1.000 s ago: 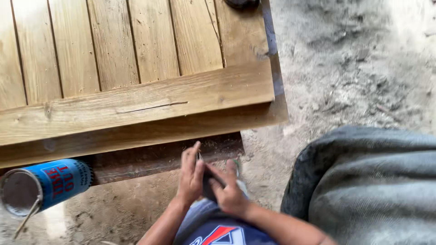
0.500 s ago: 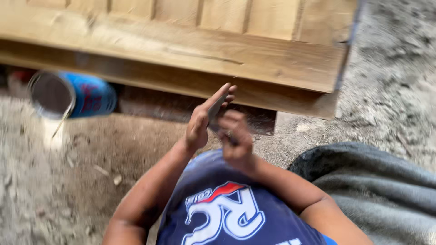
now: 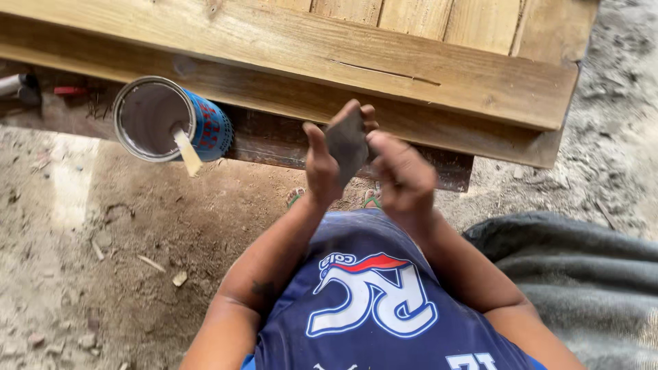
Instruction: The person uses a putty knife to scoop wood filler from a can and applies it to gaps and seams on a wooden door. They spread the filler across multiple panels and edges, smoothing the surface with the tool.
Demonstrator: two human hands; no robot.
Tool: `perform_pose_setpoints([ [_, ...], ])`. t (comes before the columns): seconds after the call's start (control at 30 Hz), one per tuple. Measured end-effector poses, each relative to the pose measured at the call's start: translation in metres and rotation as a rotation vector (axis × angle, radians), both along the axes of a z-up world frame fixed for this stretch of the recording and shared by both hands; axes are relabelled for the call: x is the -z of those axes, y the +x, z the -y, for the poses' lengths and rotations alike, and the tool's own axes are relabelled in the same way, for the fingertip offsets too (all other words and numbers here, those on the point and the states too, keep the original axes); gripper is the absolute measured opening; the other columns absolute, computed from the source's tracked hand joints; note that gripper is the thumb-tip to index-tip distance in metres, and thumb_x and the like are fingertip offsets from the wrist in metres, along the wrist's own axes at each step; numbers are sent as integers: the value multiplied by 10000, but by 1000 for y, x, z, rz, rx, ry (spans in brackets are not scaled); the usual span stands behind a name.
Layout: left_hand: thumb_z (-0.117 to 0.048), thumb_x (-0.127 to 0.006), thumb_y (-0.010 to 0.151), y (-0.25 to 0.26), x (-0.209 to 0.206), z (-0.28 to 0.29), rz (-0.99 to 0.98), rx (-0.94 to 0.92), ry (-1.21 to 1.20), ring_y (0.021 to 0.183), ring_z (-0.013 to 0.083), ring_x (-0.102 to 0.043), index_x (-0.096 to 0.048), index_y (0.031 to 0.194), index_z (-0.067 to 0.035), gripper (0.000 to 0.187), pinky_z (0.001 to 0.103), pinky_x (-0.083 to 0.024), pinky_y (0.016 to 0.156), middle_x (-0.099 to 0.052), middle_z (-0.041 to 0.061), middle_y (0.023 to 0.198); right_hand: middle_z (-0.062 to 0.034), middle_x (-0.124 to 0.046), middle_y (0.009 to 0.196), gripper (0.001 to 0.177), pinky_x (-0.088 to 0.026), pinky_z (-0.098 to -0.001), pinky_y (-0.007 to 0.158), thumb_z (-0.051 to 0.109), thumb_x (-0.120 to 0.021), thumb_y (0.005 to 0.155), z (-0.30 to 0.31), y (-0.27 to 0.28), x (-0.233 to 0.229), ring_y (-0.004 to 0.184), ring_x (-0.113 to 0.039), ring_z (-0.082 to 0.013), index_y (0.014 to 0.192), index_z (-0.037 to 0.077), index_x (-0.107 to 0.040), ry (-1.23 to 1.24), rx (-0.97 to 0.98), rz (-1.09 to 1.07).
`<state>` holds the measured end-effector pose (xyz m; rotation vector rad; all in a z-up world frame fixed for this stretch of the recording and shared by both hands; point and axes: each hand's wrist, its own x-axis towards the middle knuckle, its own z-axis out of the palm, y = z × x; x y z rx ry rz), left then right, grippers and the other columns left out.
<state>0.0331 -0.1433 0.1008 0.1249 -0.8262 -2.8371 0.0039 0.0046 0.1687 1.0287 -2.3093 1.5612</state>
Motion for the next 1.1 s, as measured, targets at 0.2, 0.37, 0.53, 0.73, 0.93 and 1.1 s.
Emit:
perform_pose_setpoints([
  [0.2,-870,-206,948,9,-43,73,-93,277,-119,1397,269,-507,-426,1597,6,1112,402,-420,1181,-540,168,1559,-216,-640,1261,329,-585,-400,954,-32,-667,975,75,81,-17,1130,-685,-370,1300,-31,-617,174,-4,-76],
  [0.37,-800,-238,1040,29,-59,74,-329,278,-514,1379,215,-507,-440,1606,-25,982,368,-368,1214,-563,156,1529,-215,-546,1370,323,-518,-407,1100,8,-529,1071,107,103,-19,1269,-607,-335,1391,-28,-502,43,261,-158],
  [0.53,-578,-497,1079,46,-32,82,-465,285,-864,1428,258,-500,-449,1560,-15,742,398,-383,1225,-531,188,1557,-170,-573,1411,369,-522,-367,1098,107,-487,1124,99,106,-24,1277,-594,-258,1454,-59,-486,-266,599,146],
  [0.73,-388,-651,1005,60,36,98,-81,469,-692,1293,252,-578,-567,1479,-5,615,394,-450,1139,-607,153,1356,-125,-683,1227,362,-584,-403,1022,249,-563,1087,39,98,-42,1118,-700,-254,1317,-28,-595,-735,439,537],
  [0.93,-213,-759,964,60,45,100,274,532,0,870,151,-651,-641,1131,-5,291,316,-557,797,-695,72,988,-56,-646,875,408,-550,-378,732,417,-547,1076,24,127,14,729,-653,-206,1259,53,-550,-937,282,743],
  [1.1,-248,-728,985,76,-7,74,137,622,-154,776,71,-604,-635,1034,-39,234,248,-532,694,-663,5,885,20,-470,617,834,-328,-247,481,724,-394,1115,24,97,19,467,-425,-83,1314,-71,-552,-797,161,753],
])
